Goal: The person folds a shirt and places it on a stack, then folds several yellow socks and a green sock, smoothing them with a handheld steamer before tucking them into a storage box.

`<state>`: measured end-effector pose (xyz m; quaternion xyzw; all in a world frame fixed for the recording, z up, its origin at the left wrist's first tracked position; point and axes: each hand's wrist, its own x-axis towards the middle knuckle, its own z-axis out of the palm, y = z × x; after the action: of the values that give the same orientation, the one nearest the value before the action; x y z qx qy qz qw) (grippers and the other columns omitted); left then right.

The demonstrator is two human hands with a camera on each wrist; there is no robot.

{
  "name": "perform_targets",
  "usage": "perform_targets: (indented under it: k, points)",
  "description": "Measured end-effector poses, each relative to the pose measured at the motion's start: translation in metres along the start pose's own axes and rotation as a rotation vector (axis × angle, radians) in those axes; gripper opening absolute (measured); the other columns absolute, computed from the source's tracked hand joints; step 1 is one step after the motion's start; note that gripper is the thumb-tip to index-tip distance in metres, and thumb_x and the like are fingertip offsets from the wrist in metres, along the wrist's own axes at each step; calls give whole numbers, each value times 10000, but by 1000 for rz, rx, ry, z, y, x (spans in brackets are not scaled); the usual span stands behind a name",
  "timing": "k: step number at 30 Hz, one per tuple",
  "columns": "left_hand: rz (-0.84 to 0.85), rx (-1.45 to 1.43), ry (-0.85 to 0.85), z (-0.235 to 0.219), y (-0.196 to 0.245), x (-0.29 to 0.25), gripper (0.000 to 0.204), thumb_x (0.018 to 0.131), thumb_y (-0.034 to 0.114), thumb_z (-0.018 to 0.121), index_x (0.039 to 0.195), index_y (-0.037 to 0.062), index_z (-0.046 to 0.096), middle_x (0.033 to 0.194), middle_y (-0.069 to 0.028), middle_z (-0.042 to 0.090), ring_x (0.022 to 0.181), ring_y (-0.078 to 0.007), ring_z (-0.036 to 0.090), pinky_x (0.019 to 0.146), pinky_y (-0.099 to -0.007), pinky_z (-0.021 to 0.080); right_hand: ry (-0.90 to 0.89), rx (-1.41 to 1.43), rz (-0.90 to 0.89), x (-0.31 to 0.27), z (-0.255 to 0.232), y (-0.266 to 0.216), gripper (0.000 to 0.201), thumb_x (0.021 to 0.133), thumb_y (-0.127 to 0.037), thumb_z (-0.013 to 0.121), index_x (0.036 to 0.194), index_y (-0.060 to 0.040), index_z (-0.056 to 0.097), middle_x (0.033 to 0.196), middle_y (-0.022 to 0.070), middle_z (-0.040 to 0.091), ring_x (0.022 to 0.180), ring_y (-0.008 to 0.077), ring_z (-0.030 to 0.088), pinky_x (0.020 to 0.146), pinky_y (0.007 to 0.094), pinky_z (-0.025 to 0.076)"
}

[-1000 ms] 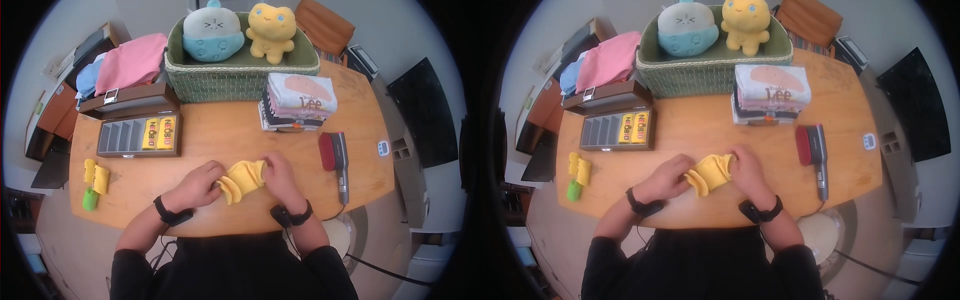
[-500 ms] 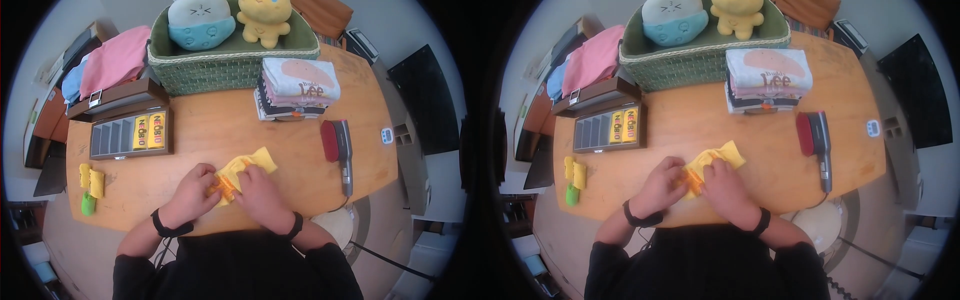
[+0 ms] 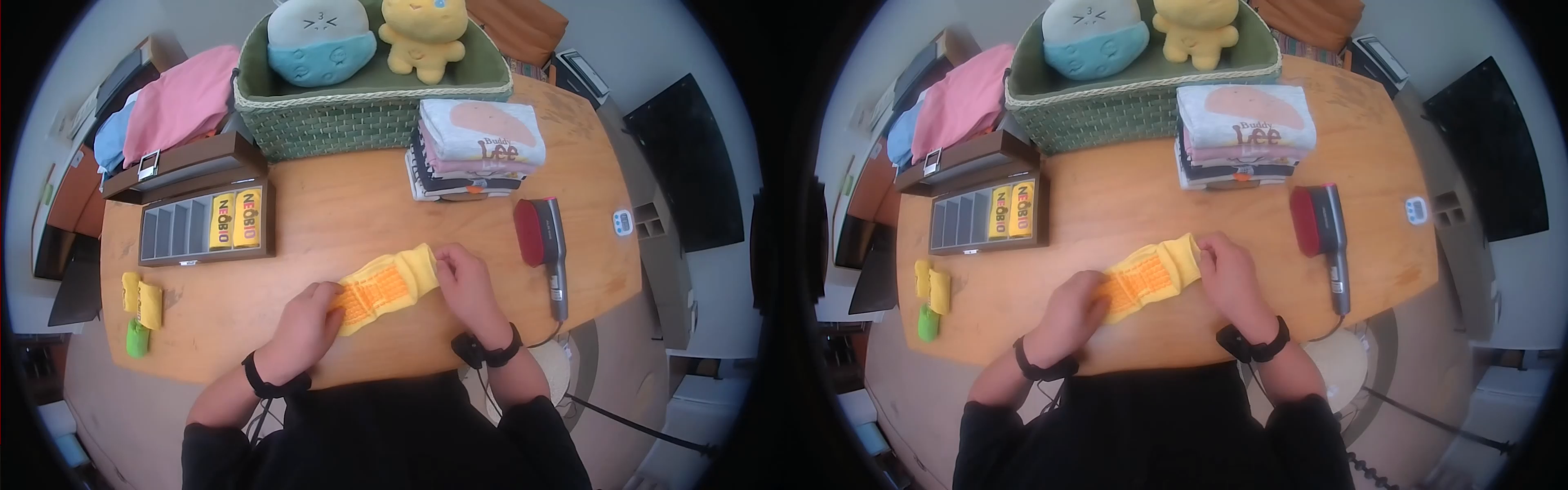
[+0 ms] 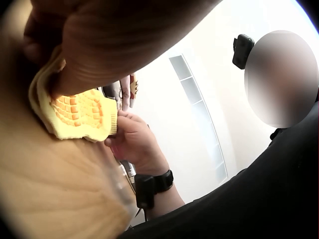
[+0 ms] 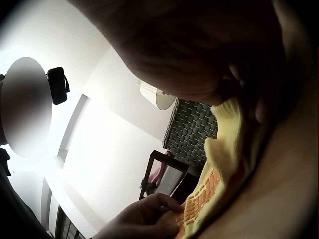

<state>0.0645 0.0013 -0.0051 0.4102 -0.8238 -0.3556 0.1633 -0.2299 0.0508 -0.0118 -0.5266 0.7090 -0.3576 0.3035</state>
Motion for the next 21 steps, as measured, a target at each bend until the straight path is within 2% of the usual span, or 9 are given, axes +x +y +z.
perform_targets:
  k: [4,6,7,9,13,16,18,19,21]
  points:
    - [-56,-6,50,1,-1,-3,415,960,122,715,1336,3,586,1131,-273,709,1037,-480,697,904,-503,579,105,-179,-129,-1,-1,-6,196,958,-34,642,1146,10,678,1053,219,703,994,441,684,878,499,554]
    - [-59,-2,60,1,-1,-2,452,971,136,712,1378,-2,569,1152,-281,715,1051,-482,700,914,-506,578,79,-140,-220,2,-4,-15,264,956,-41,657,1214,19,661,1196,230,671,1114,437,653,950,480,540]
    - [-53,17,61,0,0,0,460,963,132,717,1371,-19,568,1142,-290,713,1028,-485,700,902,-506,582,79,-140,-219,4,-5,-18,264,956,-41,657,1214,19,661,1196,230,671,1114,437,653,950,480,540]
    - [-43,38,57,0,-1,1,468,955,128,722,1364,-37,567,1132,-298,711,1005,-489,699,889,-507,586,-54,-183,-241,10,-6,-20,335,944,-46,672,1271,22,643,1266,227,646,1168,436,629,989,478,529]
    - [-37,44,39,-1,-4,4,397,951,152,736,1277,-47,629,1101,-291,720,998,-475,707,892,-502,589,-66,-256,-355,22,-2,-6,387,928,-59,699,1302,24,640,1193,208,649,1045,384,659,890,432,542]
    - [-64,19,21,-4,-4,4,364,948,151,739,1246,-41,651,1103,-284,724,996,-471,710,886,-495,590,-164,-298,-260,28,-4,-6,365,896,-85,740,1240,14,672,1140,194,651,1007,384,662,863,433,545]
    - [-69,7,-6,-5,-4,6,358,948,149,737,1245,-33,654,1109,-281,726,997,-470,711,881,-491,590,-294,-273,-177,31,-9,-7,283,863,-76,740,1125,17,688,1152,194,662,1074,400,648,920,459,541]
    - [-92,-43,-2,-7,-2,6,322,950,147,735,1209,-27,657,1066,-264,726,957,-465,708,863,-490,589,-292,-272,-175,31,-11,-7,283,863,-76,740,1125,17,688,1152,194,662,1074,400,648,920,459,541]
    - [-114,-92,3,-14,2,7,285,953,144,732,1174,-22,661,1023,-247,725,916,-461,705,846,-489,589,-303,-58,-200,31,-16,-6,202,861,-63,749,1034,7,672,1020,144,634,909,336,647,795,397,538]
